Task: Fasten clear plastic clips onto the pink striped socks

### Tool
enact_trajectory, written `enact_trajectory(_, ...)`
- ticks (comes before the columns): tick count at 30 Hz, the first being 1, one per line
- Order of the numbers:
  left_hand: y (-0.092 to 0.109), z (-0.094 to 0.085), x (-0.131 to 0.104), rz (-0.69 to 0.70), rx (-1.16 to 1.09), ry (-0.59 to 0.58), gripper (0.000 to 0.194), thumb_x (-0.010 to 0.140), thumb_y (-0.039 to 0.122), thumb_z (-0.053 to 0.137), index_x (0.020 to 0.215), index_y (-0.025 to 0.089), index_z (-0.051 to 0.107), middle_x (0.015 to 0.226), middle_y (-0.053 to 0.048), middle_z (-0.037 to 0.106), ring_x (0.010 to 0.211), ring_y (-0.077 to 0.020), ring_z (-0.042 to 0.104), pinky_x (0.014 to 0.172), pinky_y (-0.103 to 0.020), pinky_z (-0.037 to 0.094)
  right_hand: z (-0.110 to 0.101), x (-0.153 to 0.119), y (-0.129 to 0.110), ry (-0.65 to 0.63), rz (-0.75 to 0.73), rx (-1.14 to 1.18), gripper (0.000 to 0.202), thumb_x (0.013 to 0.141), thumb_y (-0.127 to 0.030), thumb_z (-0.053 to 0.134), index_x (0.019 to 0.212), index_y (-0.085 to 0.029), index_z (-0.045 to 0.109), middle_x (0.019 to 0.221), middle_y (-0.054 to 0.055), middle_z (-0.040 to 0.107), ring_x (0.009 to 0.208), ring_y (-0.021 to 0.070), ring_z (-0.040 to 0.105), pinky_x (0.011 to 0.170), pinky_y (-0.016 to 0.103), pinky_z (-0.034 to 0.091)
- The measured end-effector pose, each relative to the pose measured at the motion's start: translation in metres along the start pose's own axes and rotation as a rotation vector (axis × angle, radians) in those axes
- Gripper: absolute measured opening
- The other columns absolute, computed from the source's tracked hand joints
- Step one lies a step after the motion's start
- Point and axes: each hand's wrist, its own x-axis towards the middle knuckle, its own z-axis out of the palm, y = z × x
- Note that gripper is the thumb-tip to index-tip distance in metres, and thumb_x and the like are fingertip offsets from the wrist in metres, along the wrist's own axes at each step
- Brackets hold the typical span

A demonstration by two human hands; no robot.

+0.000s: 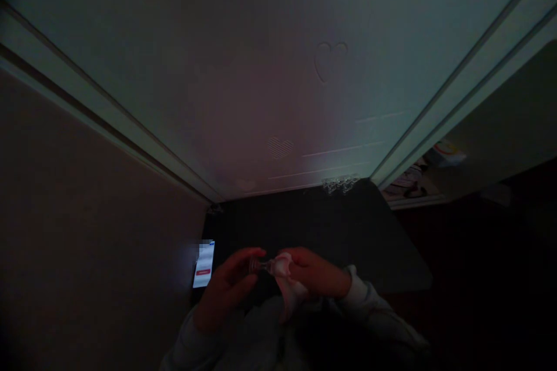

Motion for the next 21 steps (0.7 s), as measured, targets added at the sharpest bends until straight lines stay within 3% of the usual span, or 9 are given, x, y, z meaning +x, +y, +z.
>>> enact_trajectory(4,-0.0004,0.0021,0.0024,-0.044,-0.101,0.063,0.032,0.077,0.031,0.064,0.108,0.024,0.061,0.110,-0.005,0.064,0.096,-0.0192,0.057,0.084,-0.029,0.044,-0.0016,0.0016,0.0018,-0.026,-0.048,-0.112,0.032,0.078,-0.048,0.048,0.066,-0.018,0.044,0.060,-0.006,0.037,0.054,0.0092,0.031,0.049,0.021,0.027)
enact_trajectory(10,0.0004,0.0008,0.0056,-0.076,-0.024,0.147,0.027,0.077,0.033,0.064,0.101,0.020,0.064,0.099,-0.007,0.067,0.084,-0.0183,0.059,0.074,-0.028,0.046,0.0004,0.0035,0.0021,0.041,-0.085,-0.208,0.029,0.080,-0.044,0.042,0.067,-0.019,0.043,0.061,-0.005,0.037,0.055,0.0101,0.033,0.051,0.022,0.029)
enact_trajectory(21,0.0034,0.0003,0.0045,-0.066,-0.018,0.173,0.026,0.077,0.032,0.063,0.099,0.019,0.064,0.099,-0.006,0.067,0.084,-0.0179,0.060,0.074,-0.028,0.047,0.0021,0.0058,-0.0023,0.091,-0.102,-0.307,0.027,0.081,-0.037,0.038,0.061,-0.019,0.040,0.057,-0.006,0.035,0.052,0.0094,0.031,0.048,0.022,0.026)
